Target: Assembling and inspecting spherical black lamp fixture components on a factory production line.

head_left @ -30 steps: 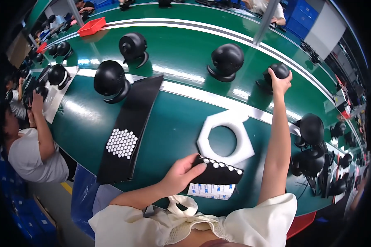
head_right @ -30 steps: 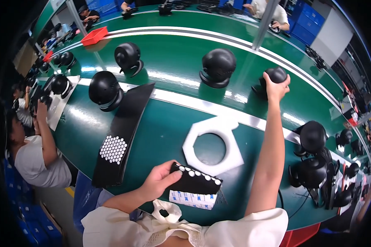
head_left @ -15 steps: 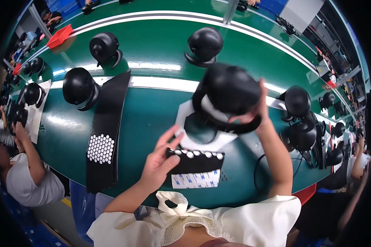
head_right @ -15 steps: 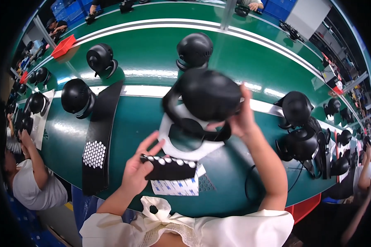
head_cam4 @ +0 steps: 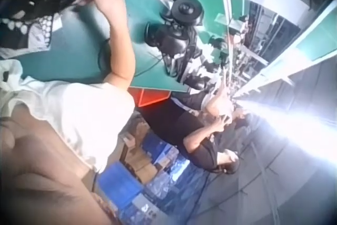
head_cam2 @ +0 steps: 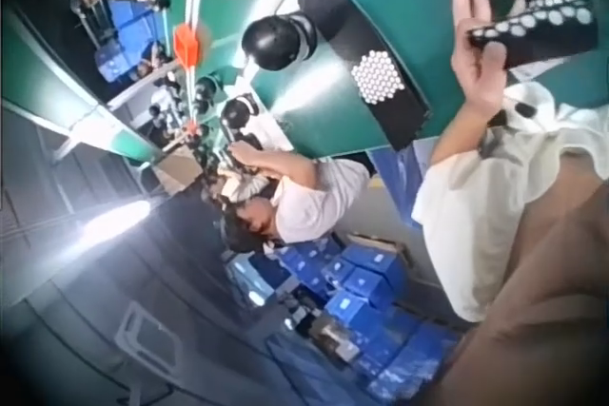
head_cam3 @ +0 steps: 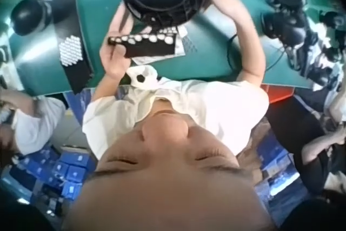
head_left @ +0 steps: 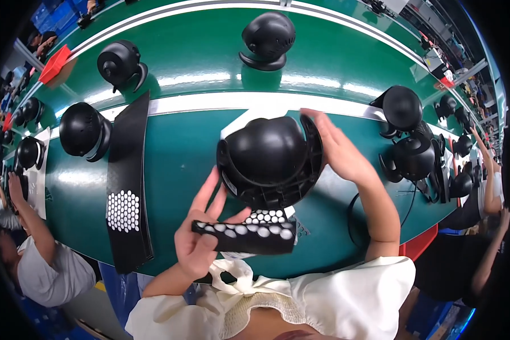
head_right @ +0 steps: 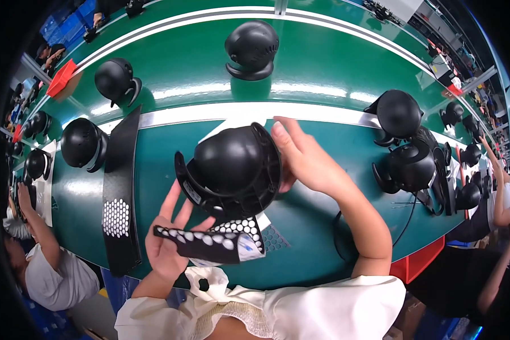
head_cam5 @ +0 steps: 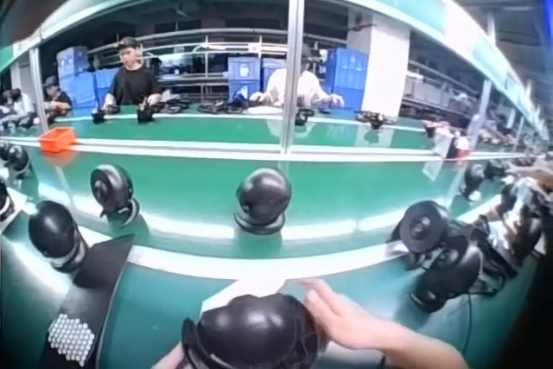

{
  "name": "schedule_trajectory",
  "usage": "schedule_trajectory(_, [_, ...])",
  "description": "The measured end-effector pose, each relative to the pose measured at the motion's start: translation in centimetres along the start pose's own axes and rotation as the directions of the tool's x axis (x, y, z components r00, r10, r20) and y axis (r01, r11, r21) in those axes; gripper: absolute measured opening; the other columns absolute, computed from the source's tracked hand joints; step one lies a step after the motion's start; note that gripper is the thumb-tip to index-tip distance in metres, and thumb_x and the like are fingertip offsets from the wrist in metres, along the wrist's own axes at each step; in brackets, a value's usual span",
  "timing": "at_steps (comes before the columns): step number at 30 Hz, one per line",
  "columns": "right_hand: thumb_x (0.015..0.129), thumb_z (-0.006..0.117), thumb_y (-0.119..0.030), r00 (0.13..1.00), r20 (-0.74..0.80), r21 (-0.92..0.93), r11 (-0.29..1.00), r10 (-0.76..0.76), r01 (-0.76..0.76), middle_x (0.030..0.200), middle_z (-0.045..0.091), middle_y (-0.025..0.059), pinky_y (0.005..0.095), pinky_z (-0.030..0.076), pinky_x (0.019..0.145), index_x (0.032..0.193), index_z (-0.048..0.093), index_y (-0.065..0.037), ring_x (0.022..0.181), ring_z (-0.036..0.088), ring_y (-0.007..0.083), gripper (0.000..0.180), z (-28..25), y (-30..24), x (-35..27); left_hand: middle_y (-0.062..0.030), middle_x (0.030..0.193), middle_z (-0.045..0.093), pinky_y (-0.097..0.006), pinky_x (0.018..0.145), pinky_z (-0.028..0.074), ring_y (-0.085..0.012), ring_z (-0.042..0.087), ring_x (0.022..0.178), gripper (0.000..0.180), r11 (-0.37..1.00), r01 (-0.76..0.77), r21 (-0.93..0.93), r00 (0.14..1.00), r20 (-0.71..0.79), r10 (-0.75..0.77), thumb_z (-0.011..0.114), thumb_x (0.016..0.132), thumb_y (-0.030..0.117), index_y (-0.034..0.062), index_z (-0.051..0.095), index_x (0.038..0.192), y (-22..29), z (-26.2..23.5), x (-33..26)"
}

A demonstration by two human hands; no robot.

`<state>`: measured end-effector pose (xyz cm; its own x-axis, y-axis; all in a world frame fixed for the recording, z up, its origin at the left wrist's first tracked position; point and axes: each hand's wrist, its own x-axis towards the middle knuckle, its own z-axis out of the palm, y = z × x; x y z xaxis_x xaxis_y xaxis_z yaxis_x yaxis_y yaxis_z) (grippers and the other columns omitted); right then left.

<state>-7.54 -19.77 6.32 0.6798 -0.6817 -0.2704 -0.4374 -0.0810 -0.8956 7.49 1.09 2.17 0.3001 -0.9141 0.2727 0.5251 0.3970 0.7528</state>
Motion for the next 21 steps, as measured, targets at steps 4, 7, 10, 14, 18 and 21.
schedule_trajectory(4, [0.086, 0.047, -0.036, 0.939, -0.252, -0.467, 0.880, -0.232, 0.092, 0.047, 0.047, 0.0130, 0.0307, 0.036, 0.044, 0.091, 0.051, 0.004, 0.042, 0.048, 0.0221, 0.041, -1.3, -1.9, -1.6, -0.0261, 0.122, 0.035, -0.038, 0.086, 0.043, -0.0313, 0.042, 0.113, 0.017, 0.902, -0.028, 0.431, 0.985, -0.142, 0.098, 0.045, 0.087, 0.014, -0.0026, 0.043, 0.088, -0.4, -0.8, -0.4])
schedule_trajectory(7, [0.079, 0.060, -0.014, 0.893, -0.176, -0.435, 0.847, -0.413, 0.306, 0.048, 0.047, 0.0080, 0.0251, 0.032, 0.040, 0.070, 0.053, 0.001, 0.044, 0.046, 0.0150, 0.019, -1.0, -3.2, -3.3, -0.0075, 0.085, 0.054, -0.022, 0.069, 0.040, -0.0091, 0.049, 0.074, 0.016, 0.793, 0.096, 0.602, 0.957, -0.275, 0.094, 0.047, 0.084, 0.011, -0.0017, 0.044, 0.092, 0.2, -0.6, -1.9])
schedule_trajectory(10, [0.065, 0.069, -0.008, 0.615, -0.045, -0.352, 0.589, -0.787, 0.728, 0.070, 0.058, 0.0064, 0.0262, 0.040, 0.048, 0.077, 0.057, -0.001, 0.059, 0.055, 0.0188, 0.018, 1.9, -3.4, -4.9, -0.0048, 0.084, 0.044, -0.020, 0.061, 0.037, -0.0071, 0.041, 0.068, 0.039, 0.570, -0.023, 0.821, 0.988, -0.069, 0.139, 0.062, 0.070, 0.001, 0.0002, 0.036, 0.100, 0.6, -0.2, -1.4])
schedule_trajectory(14, [0.057, 0.074, -0.025, 0.601, 0.066, -0.371, 0.539, -0.797, 0.756, 0.086, 0.055, 0.0148, 0.0313, 0.045, 0.060, 0.099, 0.055, 0.006, 0.069, 0.054, 0.0262, 0.055, 4.9, -3.7, -4.9, -0.0142, 0.103, 0.048, -0.025, 0.074, 0.046, -0.0135, 0.054, 0.080, 0.055, 0.731, -0.049, 0.681, 0.974, -0.129, 0.186, 0.065, 0.065, 0.000, -0.0040, 0.036, 0.112, 1.0, 0.2, -1.1])
schedule_trajectory(18, [0.059, 0.074, -0.015, 0.594, 0.202, -0.205, 0.560, -0.778, 0.803, 0.085, 0.054, 0.0117, 0.0318, 0.043, 0.064, 0.097, 0.054, 0.004, 0.071, 0.052, 0.0272, 0.047, 4.6, -3.4, -3.5, -0.0172, 0.096, 0.053, -0.027, 0.068, 0.047, -0.0178, 0.055, 0.076, 0.038, 0.884, -0.185, 0.430, 0.981, 0.030, 0.191, 0.065, 0.067, -0.001, -0.0048, 0.048, 0.100, 0.2, -1.1, -1.2])
schedule_trajectory(21, [0.068, 0.070, -0.009, 0.729, 0.195, 0.055, 0.750, -0.656, 0.659, 0.081, 0.055, 0.0093, 0.0254, 0.042, 0.054, 0.093, 0.054, 0.001, 0.062, 0.051, 0.0168, 0.031, 5.4, -3.0, -4.3, -0.0179, 0.094, 0.055, -0.028, 0.070, 0.048, -0.0198, 0.056, 0.080, 0.043, 0.884, -0.225, 0.410, 0.972, 0.036, 0.231, 0.068, 0.066, -0.002, -0.0042, 0.046, 0.102, 0.0, -0.7, -0.1])
